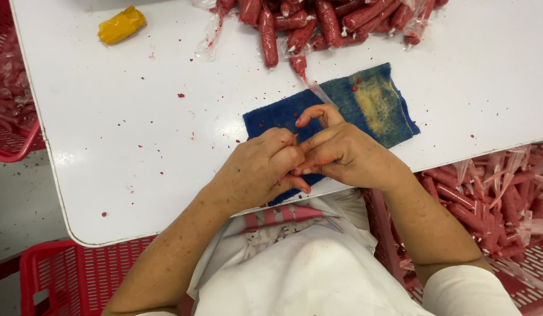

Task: The person repeatedly picks up small sausages, places them on a blue cloth, and wraps each one individually in clear plastic film. The wrapped sausages are then placed into a red basket. The process is repeated continuously throughout the clip.

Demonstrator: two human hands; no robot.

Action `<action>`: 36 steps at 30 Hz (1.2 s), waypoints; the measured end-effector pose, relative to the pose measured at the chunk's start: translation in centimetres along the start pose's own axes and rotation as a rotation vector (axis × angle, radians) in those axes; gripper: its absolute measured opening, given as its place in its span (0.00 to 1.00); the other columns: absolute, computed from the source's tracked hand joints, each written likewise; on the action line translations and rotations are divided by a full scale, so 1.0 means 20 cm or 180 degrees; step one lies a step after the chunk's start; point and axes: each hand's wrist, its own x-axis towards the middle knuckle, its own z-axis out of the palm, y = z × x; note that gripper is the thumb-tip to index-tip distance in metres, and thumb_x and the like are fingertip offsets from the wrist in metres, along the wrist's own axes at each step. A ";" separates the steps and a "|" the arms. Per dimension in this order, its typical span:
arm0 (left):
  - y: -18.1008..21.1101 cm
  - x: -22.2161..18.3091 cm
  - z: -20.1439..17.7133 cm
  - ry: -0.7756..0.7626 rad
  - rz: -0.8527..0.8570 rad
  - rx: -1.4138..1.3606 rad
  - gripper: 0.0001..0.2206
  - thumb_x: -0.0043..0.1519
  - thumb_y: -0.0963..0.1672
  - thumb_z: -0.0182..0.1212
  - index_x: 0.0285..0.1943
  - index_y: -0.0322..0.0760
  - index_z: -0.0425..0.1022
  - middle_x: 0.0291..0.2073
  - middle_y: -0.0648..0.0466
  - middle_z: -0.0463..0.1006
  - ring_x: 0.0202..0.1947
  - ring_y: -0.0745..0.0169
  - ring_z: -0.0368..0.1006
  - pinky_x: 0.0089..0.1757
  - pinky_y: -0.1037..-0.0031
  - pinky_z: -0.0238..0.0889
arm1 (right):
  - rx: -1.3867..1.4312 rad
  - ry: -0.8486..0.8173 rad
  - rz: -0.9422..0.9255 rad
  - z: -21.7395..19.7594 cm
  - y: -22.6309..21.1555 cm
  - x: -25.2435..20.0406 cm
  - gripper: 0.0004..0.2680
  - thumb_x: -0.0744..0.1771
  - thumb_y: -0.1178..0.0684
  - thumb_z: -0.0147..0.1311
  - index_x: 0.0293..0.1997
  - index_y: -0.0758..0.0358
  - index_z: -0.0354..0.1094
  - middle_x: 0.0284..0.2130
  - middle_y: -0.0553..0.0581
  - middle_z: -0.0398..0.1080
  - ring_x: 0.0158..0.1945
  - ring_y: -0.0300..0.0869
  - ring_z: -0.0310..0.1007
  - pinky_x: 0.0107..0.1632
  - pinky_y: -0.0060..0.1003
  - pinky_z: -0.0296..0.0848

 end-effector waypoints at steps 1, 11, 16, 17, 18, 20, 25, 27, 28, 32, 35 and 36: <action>-0.02 -0.02 0.04 0.0114 -0.0034 0.0177 0.15 0.60 0.51 0.63 0.42 0.39 0.70 0.39 0.49 0.70 0.42 0.44 0.74 0.38 0.60 0.72 | 0.0235 0.0111 0.0087 0.01 0.02 -0.02 0.02 0.63 0.58 0.63 0.34 0.59 0.80 0.37 0.53 0.79 0.62 0.59 0.64 0.68 0.52 0.58; -0.01 -0.18 0.27 0.1944 -0.1322 -0.0712 0.28 0.58 0.51 0.70 0.64 0.34 0.71 0.49 0.50 0.70 0.25 0.70 0.70 0.26 0.81 0.67 | 0.2175 0.2623 0.0857 0.47 0.12 -0.08 0.14 0.61 0.70 0.64 0.44 0.72 0.61 0.38 0.66 0.78 0.46 0.47 0.80 0.49 0.36 0.80; 0.00 0.02 0.15 0.1853 -0.0570 -0.1105 0.05 0.61 0.43 0.66 0.40 0.36 0.84 0.39 0.49 0.76 0.21 0.62 0.71 0.27 0.78 0.68 | 0.0638 0.2526 0.0505 0.45 0.18 -0.10 0.09 0.64 0.53 0.62 0.37 0.65 0.64 0.32 0.61 0.75 0.36 0.48 0.79 0.37 0.37 0.79; 0.04 0.04 0.10 0.1512 -0.0518 -0.1458 0.06 0.61 0.43 0.64 0.38 0.36 0.84 0.33 0.49 0.77 0.21 0.54 0.73 0.28 0.74 0.70 | -0.0559 0.2243 0.0426 0.42 0.14 -0.10 0.14 0.67 0.41 0.58 0.31 0.63 0.71 0.26 0.59 0.75 0.31 0.55 0.79 0.31 0.43 0.78; 0.03 0.07 0.06 0.1511 -0.0461 -0.1447 0.06 0.61 0.43 0.64 0.38 0.36 0.84 0.33 0.49 0.77 0.21 0.54 0.73 0.28 0.74 0.70 | -0.0590 0.2269 0.0384 0.40 0.14 -0.12 0.14 0.67 0.41 0.58 0.31 0.63 0.71 0.26 0.59 0.75 0.31 0.55 0.79 0.31 0.43 0.78; 0.01 0.10 0.00 0.0788 -0.0016 -0.0942 0.15 0.64 0.49 0.53 0.29 0.45 0.80 0.27 0.62 0.78 0.20 0.63 0.73 0.27 0.78 0.70 | -0.0844 0.1715 0.0221 0.40 0.13 -0.18 0.12 0.67 0.43 0.57 0.28 0.60 0.70 0.27 0.60 0.75 0.33 0.56 0.78 0.34 0.47 0.77; -0.40 0.64 -0.04 0.0106 -0.0094 0.0265 0.04 0.62 0.43 0.60 0.42 0.42 0.80 0.32 0.50 0.78 0.37 0.45 0.73 0.40 0.59 0.67 | -0.0347 0.1277 0.0760 -0.02 -0.04 -0.38 0.06 0.66 0.50 0.56 0.42 0.54 0.79 0.41 0.50 0.81 0.44 0.41 0.83 0.48 0.33 0.77; -0.45 0.92 -0.11 -0.0111 -0.0175 0.0420 0.05 0.62 0.42 0.63 0.43 0.43 0.82 0.37 0.53 0.81 0.41 0.50 0.71 0.43 0.61 0.62 | -0.0892 0.0821 0.1173 -0.23 -0.10 -0.64 0.09 0.67 0.47 0.53 0.48 0.51 0.78 0.47 0.46 0.80 0.46 0.36 0.82 0.49 0.31 0.75; -0.39 1.05 -0.20 -0.0041 -0.0851 0.1044 0.09 0.61 0.47 0.66 0.45 0.39 0.80 0.35 0.51 0.80 0.42 0.48 0.75 0.46 0.36 0.56 | -0.1468 0.0592 0.2873 -0.31 -0.16 -0.77 0.11 0.65 0.44 0.54 0.51 0.45 0.76 0.50 0.43 0.79 0.48 0.36 0.82 0.52 0.32 0.75; -0.88 1.37 -0.20 0.0616 -0.1947 0.3746 0.28 0.62 0.63 0.59 0.56 0.45 0.71 0.47 0.53 0.74 0.48 0.53 0.68 0.41 0.63 0.71 | -0.2903 -0.0247 0.5292 -0.41 -0.21 -1.27 0.27 0.63 0.28 0.45 0.72 0.30 0.51 0.55 0.47 0.75 0.55 0.42 0.81 0.59 0.48 0.82; -1.07 1.44 -0.28 0.0792 -0.2151 0.3004 0.23 0.55 0.57 0.64 0.56 0.50 0.73 0.50 0.56 0.77 0.51 0.46 0.69 0.45 0.48 0.58 | -0.1831 0.0548 0.5186 -0.32 -0.33 -0.93 0.21 0.61 0.34 0.56 0.62 0.19 0.65 0.56 0.32 0.75 0.57 0.35 0.78 0.58 0.37 0.77; -1.04 1.42 -0.28 0.0809 -0.2147 0.3025 0.23 0.55 0.57 0.64 0.56 0.50 0.73 0.50 0.56 0.77 0.51 0.46 0.69 0.45 0.48 0.58 | -0.1829 0.0558 0.5161 -0.32 -0.28 -0.91 0.21 0.61 0.34 0.56 0.62 0.19 0.65 0.56 0.32 0.75 0.57 0.35 0.78 0.58 0.37 0.77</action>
